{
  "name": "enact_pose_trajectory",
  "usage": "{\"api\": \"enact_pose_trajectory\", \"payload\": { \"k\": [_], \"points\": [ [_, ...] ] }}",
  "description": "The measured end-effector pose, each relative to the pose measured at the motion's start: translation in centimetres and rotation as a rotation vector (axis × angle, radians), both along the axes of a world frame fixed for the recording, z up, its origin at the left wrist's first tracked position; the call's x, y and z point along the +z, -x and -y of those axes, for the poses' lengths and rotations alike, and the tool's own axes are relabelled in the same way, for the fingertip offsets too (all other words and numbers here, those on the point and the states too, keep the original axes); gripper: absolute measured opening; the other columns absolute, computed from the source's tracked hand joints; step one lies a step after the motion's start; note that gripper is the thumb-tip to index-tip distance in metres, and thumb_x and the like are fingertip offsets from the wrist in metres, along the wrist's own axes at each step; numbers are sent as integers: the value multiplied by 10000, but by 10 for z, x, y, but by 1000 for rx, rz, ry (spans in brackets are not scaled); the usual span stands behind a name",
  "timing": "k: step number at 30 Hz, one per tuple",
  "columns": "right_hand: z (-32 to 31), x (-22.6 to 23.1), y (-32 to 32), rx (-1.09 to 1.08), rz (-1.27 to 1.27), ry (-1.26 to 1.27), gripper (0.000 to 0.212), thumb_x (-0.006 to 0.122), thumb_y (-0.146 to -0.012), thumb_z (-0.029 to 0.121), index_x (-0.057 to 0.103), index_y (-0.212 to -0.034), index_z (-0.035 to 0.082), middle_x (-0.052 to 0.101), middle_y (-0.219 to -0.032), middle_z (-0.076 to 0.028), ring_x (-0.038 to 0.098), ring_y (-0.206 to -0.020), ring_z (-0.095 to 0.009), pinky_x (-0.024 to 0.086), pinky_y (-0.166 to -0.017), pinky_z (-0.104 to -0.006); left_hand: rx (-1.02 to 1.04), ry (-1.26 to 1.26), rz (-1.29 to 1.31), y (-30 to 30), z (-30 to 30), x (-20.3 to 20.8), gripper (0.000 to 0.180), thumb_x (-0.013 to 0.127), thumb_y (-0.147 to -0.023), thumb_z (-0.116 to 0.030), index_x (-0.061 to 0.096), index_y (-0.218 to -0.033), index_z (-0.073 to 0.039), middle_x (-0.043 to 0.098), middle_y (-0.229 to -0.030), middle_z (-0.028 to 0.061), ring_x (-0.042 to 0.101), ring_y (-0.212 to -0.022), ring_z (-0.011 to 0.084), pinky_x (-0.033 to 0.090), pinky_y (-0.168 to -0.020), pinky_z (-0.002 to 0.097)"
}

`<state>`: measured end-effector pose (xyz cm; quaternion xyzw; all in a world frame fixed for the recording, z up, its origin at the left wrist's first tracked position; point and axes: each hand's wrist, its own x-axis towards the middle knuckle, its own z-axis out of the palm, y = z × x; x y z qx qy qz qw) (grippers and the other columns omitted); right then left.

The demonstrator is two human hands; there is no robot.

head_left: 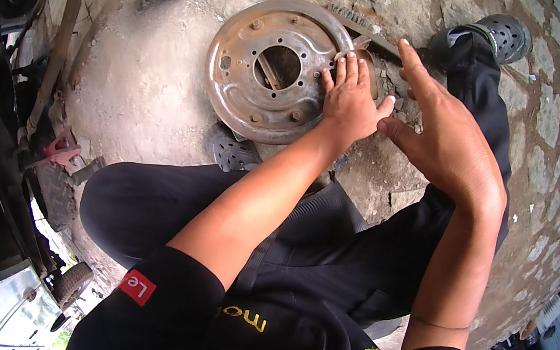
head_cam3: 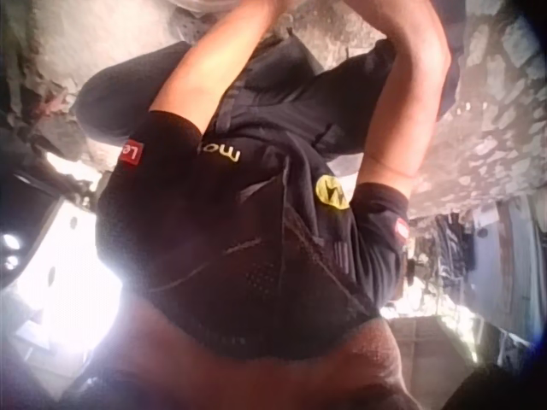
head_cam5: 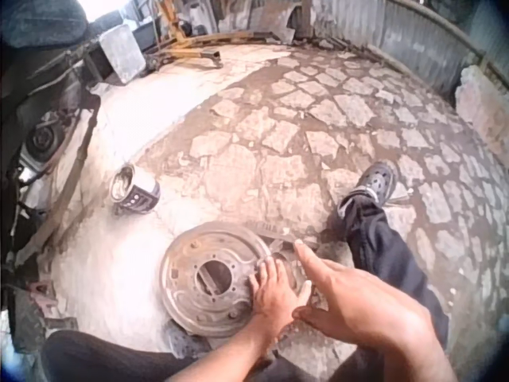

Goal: The person scrubs a metal wheel hub with a wire brush while sitting on the ground. They rotate the hub to access different areas and continue scrubbing the surface.

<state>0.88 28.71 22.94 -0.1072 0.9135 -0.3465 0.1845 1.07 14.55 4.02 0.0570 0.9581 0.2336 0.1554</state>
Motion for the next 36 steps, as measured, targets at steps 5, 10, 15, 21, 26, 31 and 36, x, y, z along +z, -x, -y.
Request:
{"api": "enact_pose_trajectory", "payload": {
  "k": [5, 10, 15, 21, 26, 31, 36],
  "points": [
    [0, 5, 2, -4, -5, 1, 845, 751, -827, 140, 326, -1545, 5, 599, -1312, -302, 594, -1210, -428, 478, -1026, -450, -54, 57, 30, -13, 8, 5, 960, 569, -927, -562, 238, -1551, 88, 229, -1632, 282, 173, -1541, 394, 72, -1226, 614],
    [-2, -2, 3, 12, 16, 4, 901, 774, -820, 146, 295, -1575, 41, 584, -1346, -304, 596, -1227, -411, 473, -1045, -444, 21, 8, 8, -2, 2, 3, 955, 579, -922, -556, 254, -1546, 89, 222, -1633, 289, 201, -1535, 385, 92, -1225, 610],
    [1, 3, 4, 10, 17, -13, 908, 776, -822, 152, 286, -1578, 43, 584, -1346, -303, 597, -1223, -417, 472, -1044, -445, -25, 50, 47, -20, 7, 9, 964, 591, -912, -559, 263, -1537, 98, 235, -1627, 288, 195, -1533, 394, 93, -1230, 599],
    [0, -4, -1, 25, -23, -14, 830, 737, -840, 143, 320, -1542, -8, 614, -1278, -301, 604, -1180, -439, 489, -997, -456, -24, 67, 3, -17, 4, 1, 983, 586, -910, -574, 243, -1545, 95, 246, -1624, 286, 208, -1528, 398, 70, -1237, 586],
    [3, 1, 5, 32, -31, -18, 828, 730, -843, 137, 315, -1545, -9, 604, -1300, -300, 603, -1185, -437, 493, -996, -459, -46, 87, -12, -6, 5, 6, 964, 581, -917, -567, 257, -1546, 89, 253, -1624, 281, 214, -1527, 396, 76, -1236, 586],
    [4, 0, 1, 15, 16, -31, 824, 729, -843, 138, 321, -1546, 5, 596, -1316, -296, 596, -1202, -431, 491, -1001, -460, -66, 29, 6, -20, 13, 4, 934, 582, -920, -553, 298, -1528, 97, 254, -1615, 301, 221, -1522, 408, 78, -1240, 573],
    [4, 1, 5, 14, -54, -12, 812, 729, -843, 144, 334, -1538, 2, 587, -1335, -294, 585, -1218, -429, 483, -1019, -450, -12, 25, 23, 2, 3, 7, 935, 561, -932, -556, 278, -1534, 101, 238, -1622, 302, 205, -1528, 405, 113, -1240, 563]
  ]
}}
